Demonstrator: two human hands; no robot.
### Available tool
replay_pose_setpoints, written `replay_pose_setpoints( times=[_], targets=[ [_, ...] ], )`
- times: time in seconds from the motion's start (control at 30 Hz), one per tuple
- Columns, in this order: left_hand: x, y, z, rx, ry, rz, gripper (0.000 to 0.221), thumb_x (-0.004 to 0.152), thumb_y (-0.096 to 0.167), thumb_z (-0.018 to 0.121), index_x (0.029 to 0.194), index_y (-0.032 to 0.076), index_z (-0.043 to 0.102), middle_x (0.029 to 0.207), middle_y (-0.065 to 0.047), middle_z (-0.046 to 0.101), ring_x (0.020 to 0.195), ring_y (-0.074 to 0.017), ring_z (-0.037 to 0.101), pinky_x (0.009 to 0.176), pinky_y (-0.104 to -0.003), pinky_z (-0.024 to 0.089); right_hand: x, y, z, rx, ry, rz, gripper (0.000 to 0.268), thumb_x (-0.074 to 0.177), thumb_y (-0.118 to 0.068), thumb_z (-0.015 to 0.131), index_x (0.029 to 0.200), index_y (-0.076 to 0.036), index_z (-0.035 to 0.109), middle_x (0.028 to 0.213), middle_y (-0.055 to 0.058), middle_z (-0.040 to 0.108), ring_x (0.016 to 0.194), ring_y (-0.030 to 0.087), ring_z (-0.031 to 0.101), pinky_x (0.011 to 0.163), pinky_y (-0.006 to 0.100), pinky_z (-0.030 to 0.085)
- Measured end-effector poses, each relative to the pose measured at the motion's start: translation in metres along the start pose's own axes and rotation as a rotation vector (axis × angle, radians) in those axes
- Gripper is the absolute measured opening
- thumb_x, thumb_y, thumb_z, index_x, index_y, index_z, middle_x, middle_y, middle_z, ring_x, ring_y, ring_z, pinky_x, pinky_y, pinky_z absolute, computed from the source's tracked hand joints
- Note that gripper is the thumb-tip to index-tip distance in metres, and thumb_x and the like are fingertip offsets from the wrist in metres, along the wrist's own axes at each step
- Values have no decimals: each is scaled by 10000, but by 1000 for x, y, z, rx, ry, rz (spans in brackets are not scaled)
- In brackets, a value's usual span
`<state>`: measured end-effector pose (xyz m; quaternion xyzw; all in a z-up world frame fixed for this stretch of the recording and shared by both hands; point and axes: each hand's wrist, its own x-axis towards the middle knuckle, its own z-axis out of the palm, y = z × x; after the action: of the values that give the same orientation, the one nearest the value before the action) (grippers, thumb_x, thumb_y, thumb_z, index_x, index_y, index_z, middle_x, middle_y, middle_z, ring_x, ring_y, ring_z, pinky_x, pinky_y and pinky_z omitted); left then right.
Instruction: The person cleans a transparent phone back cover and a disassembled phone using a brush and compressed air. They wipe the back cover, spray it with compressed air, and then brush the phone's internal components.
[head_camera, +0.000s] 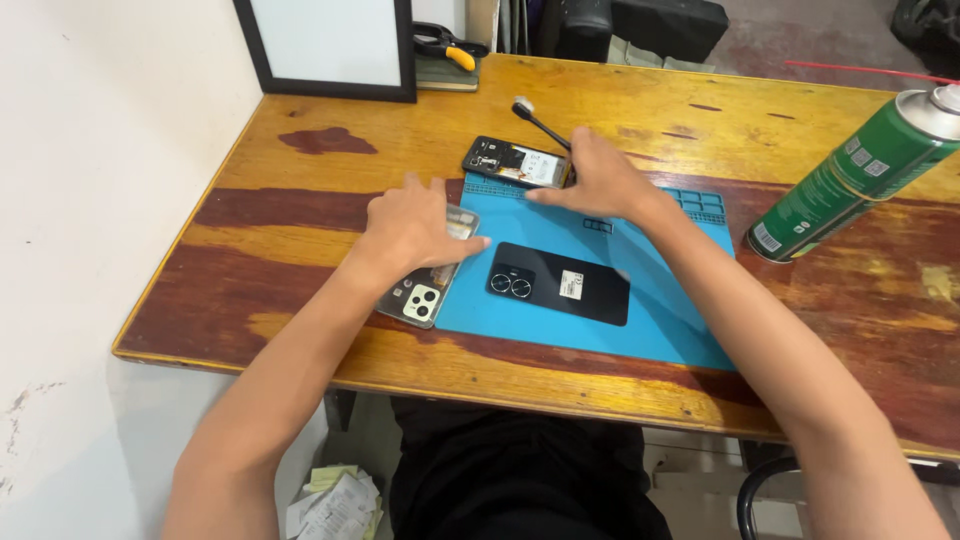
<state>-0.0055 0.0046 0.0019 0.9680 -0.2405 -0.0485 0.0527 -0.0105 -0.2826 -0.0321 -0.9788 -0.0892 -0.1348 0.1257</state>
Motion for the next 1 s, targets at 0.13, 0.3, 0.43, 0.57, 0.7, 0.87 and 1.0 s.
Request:
replay_pose_setpoints(
  times=[0.13, 0.3, 0.43, 0.57, 0.7, 0.87, 1.0],
  targets=[
    [3, -4, 1, -63, 17, 5, 872, 723, 670, 776, 1273, 6, 647, 1238, -240, 636, 1115, -418, 671, 886, -509, 573, 12, 0, 8, 179, -52, 90, 743, 694, -550, 898, 1025, 16, 547, 935, 213, 656, 865, 343, 669, 774, 433, 546],
    [11, -13, -1, -34, -84, -88, 803, 763, 659, 776, 1220, 4, 687, 1278, -255, 614, 1176, -396, 642, 918, -502, 561, 5, -7, -2, 131, 63, 32, 687, 681, -513, 938, 916, -21, 519, 877, 204, 644, 810, 345, 641, 725, 439, 524],
    [16, -29, -3, 1, -64, -160, 887, 757, 686, 781, 1290, -5, 624, 1308, -260, 588, 1216, -402, 602, 940, -512, 539, -21, -16, -16, 113, 118, -74, 678, 684, -513, 942, 848, -55, 468, 856, 192, 616, 784, 324, 612, 688, 420, 505],
    [16, -34, -2, 11, 76, -105, 995, 780, 781, 726, 1325, -39, 586, 1295, -258, 598, 1202, -391, 601, 937, -515, 534, -62, -24, -37, 239, 97, -146, 646, 648, -498, 906, 827, -81, 447, 900, 145, 615, 786, 281, 612, 657, 387, 501],
    [11, -29, -9, -495, 378, 641, 876, 990, 692, 552, 1468, -42, 517, 1303, -206, 607, 1217, -356, 572, 1009, -499, 454, -97, -35, -52, 245, 164, -303, 681, 659, -470, 938, 837, -57, 426, 894, 126, 568, 867, 256, 616, 736, 357, 496],
    [-11, 8, 0, -305, 454, 961, 976, 702, 636, 866, 1345, -42, 587, 1182, -167, 650, 1066, -340, 617, 939, -440, 495, -111, -53, -59, 198, 160, -225, 720, 593, -432, 968, 1025, -8, 578, 895, 119, 582, 773, 268, 577, 657, 366, 470],
    [-13, 20, 2, -230, 439, 904, 753, 655, 471, 901, 1200, 17, 646, 1087, -139, 668, 1002, -324, 622, 866, -432, 485, -113, -57, -56, 232, 163, -268, 760, 631, -456, 957, 1107, 3, 583, 1008, 108, 618, 814, 236, 590, 662, 345, 499]
  ],
)
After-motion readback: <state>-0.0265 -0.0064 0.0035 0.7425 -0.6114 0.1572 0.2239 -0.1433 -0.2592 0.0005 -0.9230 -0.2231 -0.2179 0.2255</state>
